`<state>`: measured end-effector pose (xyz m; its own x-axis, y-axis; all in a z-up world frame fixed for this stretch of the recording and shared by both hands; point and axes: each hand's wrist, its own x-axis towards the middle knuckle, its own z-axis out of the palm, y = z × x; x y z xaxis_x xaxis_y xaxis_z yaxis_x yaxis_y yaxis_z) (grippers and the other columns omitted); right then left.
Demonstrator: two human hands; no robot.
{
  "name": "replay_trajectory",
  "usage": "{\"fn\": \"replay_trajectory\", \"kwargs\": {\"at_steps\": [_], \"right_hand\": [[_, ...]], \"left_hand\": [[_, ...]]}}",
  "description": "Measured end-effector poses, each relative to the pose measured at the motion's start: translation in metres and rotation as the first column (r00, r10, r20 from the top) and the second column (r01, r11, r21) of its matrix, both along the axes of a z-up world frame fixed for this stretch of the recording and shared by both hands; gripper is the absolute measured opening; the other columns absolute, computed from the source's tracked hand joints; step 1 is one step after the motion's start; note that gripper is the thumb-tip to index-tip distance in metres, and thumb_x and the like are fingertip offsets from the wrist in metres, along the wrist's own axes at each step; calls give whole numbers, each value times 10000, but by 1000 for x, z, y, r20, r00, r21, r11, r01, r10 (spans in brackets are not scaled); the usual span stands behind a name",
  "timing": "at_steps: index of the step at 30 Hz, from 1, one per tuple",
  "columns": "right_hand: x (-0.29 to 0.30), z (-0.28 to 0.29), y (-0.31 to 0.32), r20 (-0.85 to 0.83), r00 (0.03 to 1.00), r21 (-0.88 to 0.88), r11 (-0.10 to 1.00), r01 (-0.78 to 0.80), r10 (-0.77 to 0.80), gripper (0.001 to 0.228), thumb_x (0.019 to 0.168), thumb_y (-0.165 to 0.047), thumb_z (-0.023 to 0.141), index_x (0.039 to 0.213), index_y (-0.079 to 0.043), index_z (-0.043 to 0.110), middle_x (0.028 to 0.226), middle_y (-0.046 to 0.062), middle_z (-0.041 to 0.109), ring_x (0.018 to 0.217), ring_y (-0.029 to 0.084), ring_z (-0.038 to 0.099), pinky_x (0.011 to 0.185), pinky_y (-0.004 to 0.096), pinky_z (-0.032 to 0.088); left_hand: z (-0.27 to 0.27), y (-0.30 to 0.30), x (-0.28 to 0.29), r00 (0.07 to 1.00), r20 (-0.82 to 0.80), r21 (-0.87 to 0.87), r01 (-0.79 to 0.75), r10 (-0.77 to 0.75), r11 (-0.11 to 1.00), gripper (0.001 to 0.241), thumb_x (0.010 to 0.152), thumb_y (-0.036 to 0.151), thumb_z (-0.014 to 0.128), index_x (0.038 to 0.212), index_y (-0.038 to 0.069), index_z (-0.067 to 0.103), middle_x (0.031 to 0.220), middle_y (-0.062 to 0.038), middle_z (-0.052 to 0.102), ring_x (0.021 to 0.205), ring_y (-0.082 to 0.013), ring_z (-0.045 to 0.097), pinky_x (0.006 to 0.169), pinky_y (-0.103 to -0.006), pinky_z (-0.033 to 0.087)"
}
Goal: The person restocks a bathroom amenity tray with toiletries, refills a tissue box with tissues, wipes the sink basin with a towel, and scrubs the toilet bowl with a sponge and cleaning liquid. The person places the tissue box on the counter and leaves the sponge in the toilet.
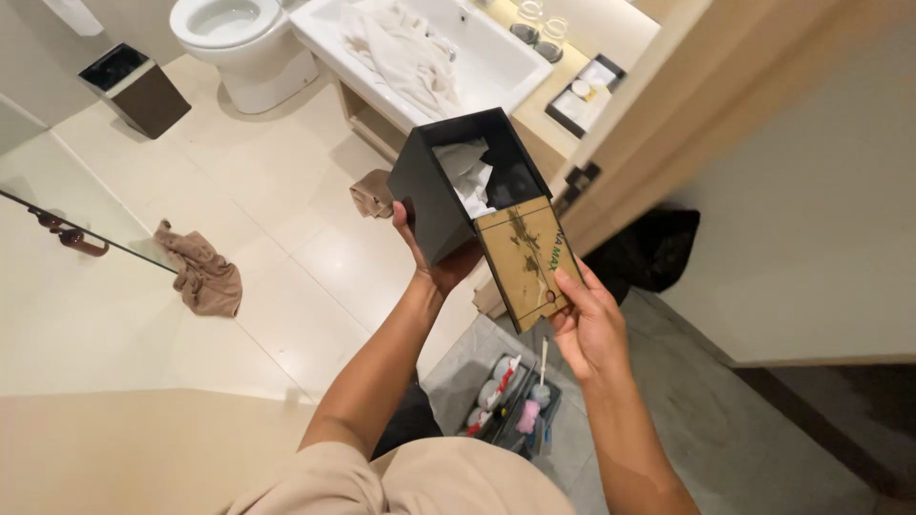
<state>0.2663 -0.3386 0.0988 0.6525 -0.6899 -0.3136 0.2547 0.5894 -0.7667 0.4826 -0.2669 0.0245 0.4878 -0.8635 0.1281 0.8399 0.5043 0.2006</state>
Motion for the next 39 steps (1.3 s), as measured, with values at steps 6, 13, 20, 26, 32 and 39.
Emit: {"fn": "replay_trajectory", "kwargs": {"at_steps": [6, 13, 20, 26, 32, 39], "right_hand": [[142, 8, -25, 16, 994, -23, 994, -109, 110, 411, 990, -63, 659, 1393, -43, 581, 1057, 28, 723, 787, 60, 689, 537, 171, 493], [258, 17, -45, 8, 982, -25, 982, -189, 190, 449, 967, -62, 624, 1408, -39, 546, 1046, 44, 732, 776, 71, 701, 535, 179, 509], [389, 9, -74, 51, 960, 5, 961, -277, 277, 472, 972, -46, 628, 1430, -22, 516, 1044, 86, 732, 743, 81, 699, 505, 168, 509], [520, 5, -122, 76, 937, 2, 939, -343, 342, 474, 972, -32, 621, 1430, 13, 510, 1050, 99, 727, 759, 104, 711, 532, 183, 541], [649, 26, -164, 84, 898, -37, 902, -429, 431, 453, 995, -36, 624, 1430, 38, 519, 1050, 108, 701, 756, 109, 688, 541, 196, 548], [777, 30, -180, -1, 897, -30, 896, -443, 443, 480, 967, -25, 631, 1427, 55, 520, 1037, 116, 698, 726, 106, 664, 530, 189, 547]], "left_hand": [[-2, -17, 156, 1000, 16, -99, -7, 9, 995, 1000, 794, 902, 536, 1497, 191, 527, 1485, -23, 562, 1380, -251, 519, 1165, -438, 420], [16, -17, 261, 981, -46, -52, -189, 187, 981, 990, 777, 889, 482, 1494, 207, 519, 1473, -4, 565, 1344, -256, 534, 1129, -452, 437], [2, -28, 379, 910, -77, -12, -408, 406, 913, 887, 888, 840, 508, 1482, 183, 547, 1451, -24, 585, 1341, -273, 545, 1145, -473, 447], [-1, -62, 504, 910, -84, 26, -404, 405, 914, 852, 790, 858, 531, 1331, 205, 620, 1310, 8, 638, 1232, -256, 584, 1049, -472, 486], [21, -87, 614, 887, -92, 118, -442, 453, 889, 836, 733, 862, 573, 1264, 221, 659, 1256, 26, 652, 1199, -238, 583, 1016, -455, 490], [13, -98, 753, 896, -27, 103, -439, 444, 893, 852, 748, 871, 590, 1305, 227, 631, 1286, 30, 626, 1233, -226, 571, 1030, -446, 482]]}}
